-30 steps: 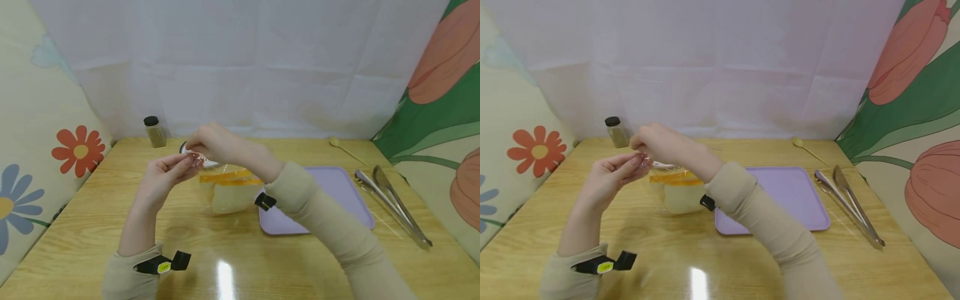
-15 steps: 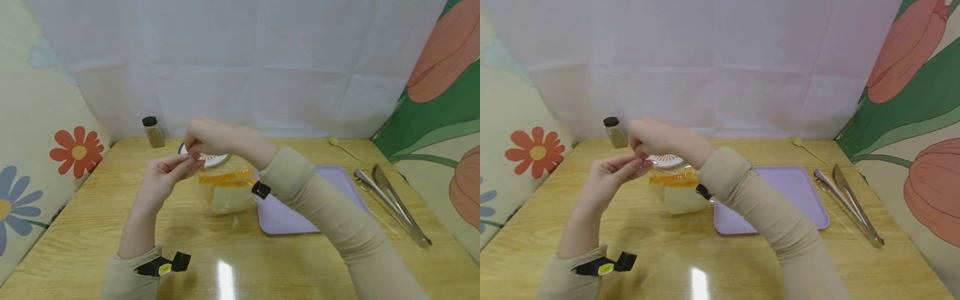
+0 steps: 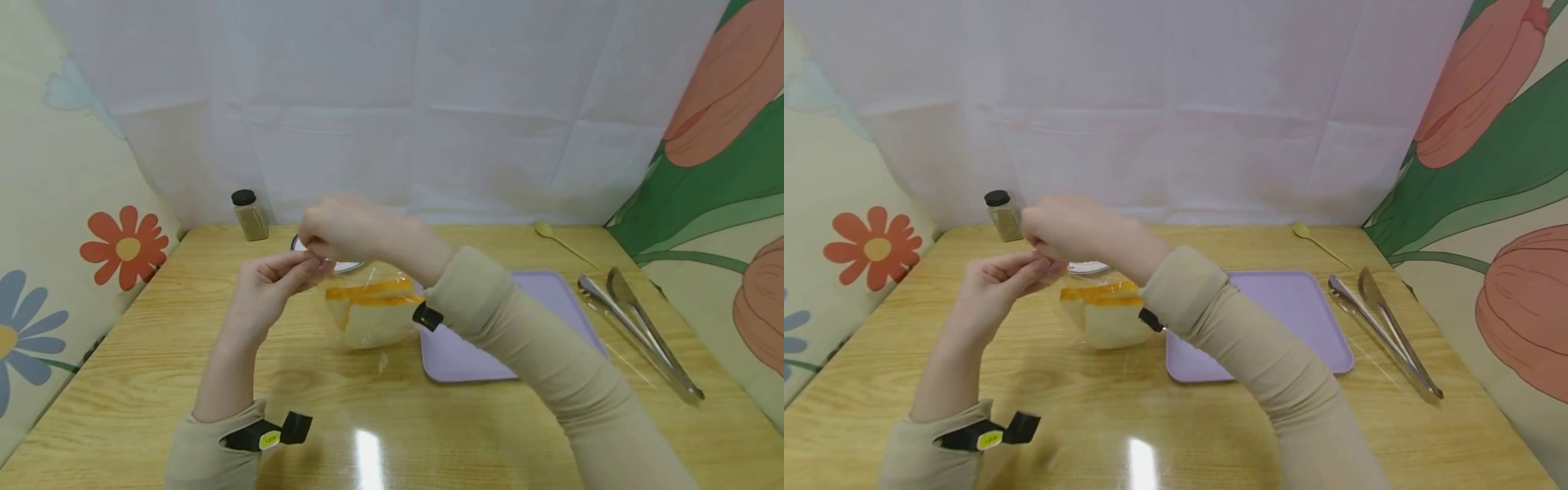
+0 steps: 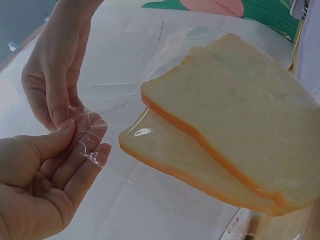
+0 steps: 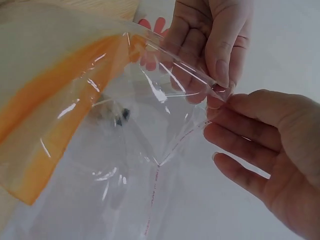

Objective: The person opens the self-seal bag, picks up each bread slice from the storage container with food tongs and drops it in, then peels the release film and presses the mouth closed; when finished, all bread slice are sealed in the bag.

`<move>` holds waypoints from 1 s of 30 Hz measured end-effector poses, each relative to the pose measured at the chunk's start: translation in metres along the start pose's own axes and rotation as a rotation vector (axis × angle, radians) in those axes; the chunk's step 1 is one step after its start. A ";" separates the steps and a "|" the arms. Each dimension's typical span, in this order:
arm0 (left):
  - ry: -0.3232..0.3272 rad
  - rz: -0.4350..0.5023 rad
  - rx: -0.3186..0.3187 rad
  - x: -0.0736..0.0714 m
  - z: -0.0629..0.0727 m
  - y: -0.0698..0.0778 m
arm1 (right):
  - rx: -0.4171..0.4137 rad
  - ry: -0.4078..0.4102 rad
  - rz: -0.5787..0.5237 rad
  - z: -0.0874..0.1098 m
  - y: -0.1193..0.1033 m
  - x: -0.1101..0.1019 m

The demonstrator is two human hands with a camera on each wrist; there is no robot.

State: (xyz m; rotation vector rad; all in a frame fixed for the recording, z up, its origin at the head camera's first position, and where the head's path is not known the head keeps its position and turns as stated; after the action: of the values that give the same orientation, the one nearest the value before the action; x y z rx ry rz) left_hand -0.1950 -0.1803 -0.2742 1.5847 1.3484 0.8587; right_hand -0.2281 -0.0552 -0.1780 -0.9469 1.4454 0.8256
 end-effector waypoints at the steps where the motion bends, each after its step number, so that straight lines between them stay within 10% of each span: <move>1: 0.003 -0.005 -0.001 0.000 0.000 0.000 | 0.005 0.006 0.005 0.000 0.000 0.000; 18: 0.028 0.024 -0.036 -0.004 0.000 0.001 | 0.094 0.256 -0.042 0.008 0.020 0.004; 30: 0.106 0.084 -0.115 -0.004 -0.002 -0.001 | 0.392 0.720 -0.255 0.091 0.078 -0.002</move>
State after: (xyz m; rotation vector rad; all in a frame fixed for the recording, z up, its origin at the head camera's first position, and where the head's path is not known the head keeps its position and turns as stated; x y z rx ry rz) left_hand -0.1974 -0.1841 -0.2741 1.5337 1.2890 1.0651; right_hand -0.2600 0.0599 -0.1863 -1.1431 1.9448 -0.0224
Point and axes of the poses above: each hand's wrist, its own z-axis away from the middle knuckle, its own x-axis out of the palm, y = z × x, the point moved 3 cm from there along -z, towards the middle knuckle, and after that the axes turned 3 degrees about -x, right-handed, at the moved point
